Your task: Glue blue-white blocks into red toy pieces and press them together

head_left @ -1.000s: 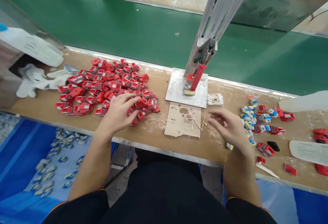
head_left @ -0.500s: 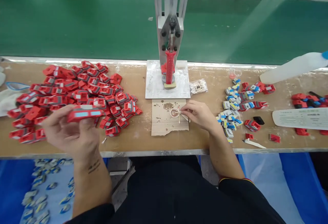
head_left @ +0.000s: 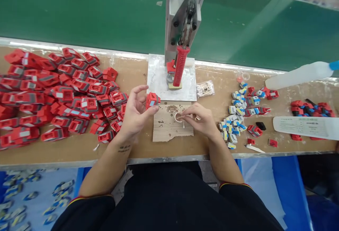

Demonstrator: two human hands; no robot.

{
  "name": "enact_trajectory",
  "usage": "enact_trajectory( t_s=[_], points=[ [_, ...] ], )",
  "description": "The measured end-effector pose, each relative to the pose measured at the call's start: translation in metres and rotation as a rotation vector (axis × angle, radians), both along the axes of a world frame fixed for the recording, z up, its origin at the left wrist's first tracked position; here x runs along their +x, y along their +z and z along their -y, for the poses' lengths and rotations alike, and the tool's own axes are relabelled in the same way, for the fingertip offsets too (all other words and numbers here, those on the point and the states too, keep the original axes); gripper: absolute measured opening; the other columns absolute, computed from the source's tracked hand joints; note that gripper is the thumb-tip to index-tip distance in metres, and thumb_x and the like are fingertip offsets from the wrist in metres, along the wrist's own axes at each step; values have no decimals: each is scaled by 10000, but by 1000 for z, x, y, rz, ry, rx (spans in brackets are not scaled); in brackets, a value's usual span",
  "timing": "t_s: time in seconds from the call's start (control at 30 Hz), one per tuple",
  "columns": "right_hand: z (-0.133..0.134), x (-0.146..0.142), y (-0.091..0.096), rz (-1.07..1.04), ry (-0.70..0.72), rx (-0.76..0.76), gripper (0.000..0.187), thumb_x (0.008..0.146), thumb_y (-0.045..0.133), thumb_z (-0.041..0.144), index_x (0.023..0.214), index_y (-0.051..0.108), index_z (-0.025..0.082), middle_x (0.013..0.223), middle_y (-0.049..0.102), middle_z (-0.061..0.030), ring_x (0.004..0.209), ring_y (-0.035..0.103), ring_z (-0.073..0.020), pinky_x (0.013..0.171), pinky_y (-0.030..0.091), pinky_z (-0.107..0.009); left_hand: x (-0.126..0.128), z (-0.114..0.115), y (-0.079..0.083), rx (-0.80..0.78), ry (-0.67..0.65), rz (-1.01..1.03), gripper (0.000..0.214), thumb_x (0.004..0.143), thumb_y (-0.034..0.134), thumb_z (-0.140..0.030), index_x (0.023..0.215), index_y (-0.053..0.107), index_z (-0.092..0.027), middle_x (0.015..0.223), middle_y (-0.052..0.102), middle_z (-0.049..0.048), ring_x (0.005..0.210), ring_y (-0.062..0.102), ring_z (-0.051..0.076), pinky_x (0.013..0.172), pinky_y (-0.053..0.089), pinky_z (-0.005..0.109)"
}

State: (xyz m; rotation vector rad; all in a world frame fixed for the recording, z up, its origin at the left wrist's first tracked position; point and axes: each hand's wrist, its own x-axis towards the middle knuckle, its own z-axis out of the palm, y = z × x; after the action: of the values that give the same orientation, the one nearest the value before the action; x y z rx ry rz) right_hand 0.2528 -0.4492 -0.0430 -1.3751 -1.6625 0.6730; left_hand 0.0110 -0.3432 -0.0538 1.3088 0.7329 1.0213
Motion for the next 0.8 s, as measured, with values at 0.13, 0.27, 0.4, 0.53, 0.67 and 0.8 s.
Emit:
enact_trajectory(
  t_s=[0.13,0.27,0.4,0.53,0.67,0.8],
  points=[
    [5,5,-2,-141,-172,-81,186,933,808,419,838,765,264,815,820,-44,663,654,-181,604,508,-335,1,8,-6,43,86,-72,534,798,956,-538,1169,688,-261,1010,785,39,893,786,187,819,687,317],
    [7,7,-7,-198,-259,-160,223,877,837,439,798,742,253,768,793,-30,594,583,-155,583,475,-323,4,9,-8,115,129,-122,546,783,966,-552,1176,742,-247,1067,785,54,919,781,198,839,683,334],
    [7,7,-7,-209,-266,-178,191,862,841,402,794,741,254,753,782,-22,589,567,-149,582,459,-321,6,12,-7,185,109,-169,503,809,945,-551,1167,771,-242,1084,766,48,942,765,195,863,677,342],
    [6,10,3,-245,-286,-136,277,857,868,488,788,719,264,740,768,-22,605,602,-166,571,473,-335,8,15,-6,203,105,-197,465,808,948,-519,1138,772,-242,1115,754,56,971,764,203,860,681,345],
    [2,10,28,-305,-309,26,352,834,907,544,767,686,279,688,719,-4,610,635,-180,558,506,-346,10,18,-7,174,61,-170,457,828,934,-492,1149,738,-232,1105,770,61,966,778,206,885,680,353],
    [-7,-5,50,-324,-344,221,340,844,914,523,781,664,300,653,658,11,614,644,-193,580,555,-373,12,21,-6,169,52,-151,456,817,943,-481,1134,736,-227,1083,785,59,971,792,214,877,691,354]
  ],
)
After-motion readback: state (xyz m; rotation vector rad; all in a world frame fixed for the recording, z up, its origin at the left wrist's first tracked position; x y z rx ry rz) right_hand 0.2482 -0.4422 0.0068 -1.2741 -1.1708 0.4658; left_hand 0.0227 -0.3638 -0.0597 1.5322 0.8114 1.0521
